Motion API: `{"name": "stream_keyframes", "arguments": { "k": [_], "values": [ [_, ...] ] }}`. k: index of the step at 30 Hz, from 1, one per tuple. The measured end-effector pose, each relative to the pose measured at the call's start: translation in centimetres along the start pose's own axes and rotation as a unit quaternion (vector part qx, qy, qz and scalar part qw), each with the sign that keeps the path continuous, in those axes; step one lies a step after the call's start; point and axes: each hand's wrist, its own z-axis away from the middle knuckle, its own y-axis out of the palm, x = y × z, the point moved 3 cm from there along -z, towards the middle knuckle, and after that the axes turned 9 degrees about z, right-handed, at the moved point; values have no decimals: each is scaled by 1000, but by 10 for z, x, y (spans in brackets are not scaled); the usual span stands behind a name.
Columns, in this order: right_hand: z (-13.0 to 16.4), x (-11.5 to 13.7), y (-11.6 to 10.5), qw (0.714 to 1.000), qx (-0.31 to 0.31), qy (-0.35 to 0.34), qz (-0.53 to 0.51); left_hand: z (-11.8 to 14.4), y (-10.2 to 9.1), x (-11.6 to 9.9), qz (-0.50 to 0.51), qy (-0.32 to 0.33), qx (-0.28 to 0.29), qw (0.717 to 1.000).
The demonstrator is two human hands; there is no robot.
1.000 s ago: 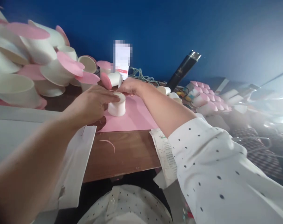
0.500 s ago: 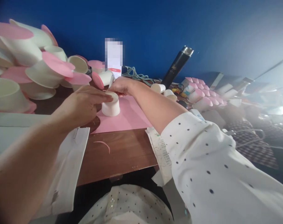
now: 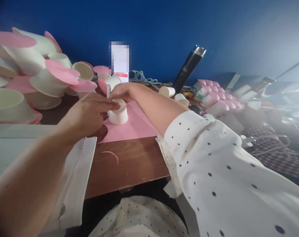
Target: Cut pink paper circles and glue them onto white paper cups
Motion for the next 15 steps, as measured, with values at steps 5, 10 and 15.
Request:
{"name": "stream_keyframes", "arguments": {
  "k": [5,10,15],
  "values": [
    [-12,5,0,997,58,0,44,-1,-1,-1,0,-12,4,1000],
    [-14,15,3,995,62,9,71,-2,-2,-3,-16,-19,24,999],
    [-12,20,4,993,83,-1,86,-2,-2,-4,-30,-21,28,999]
  ]
}}
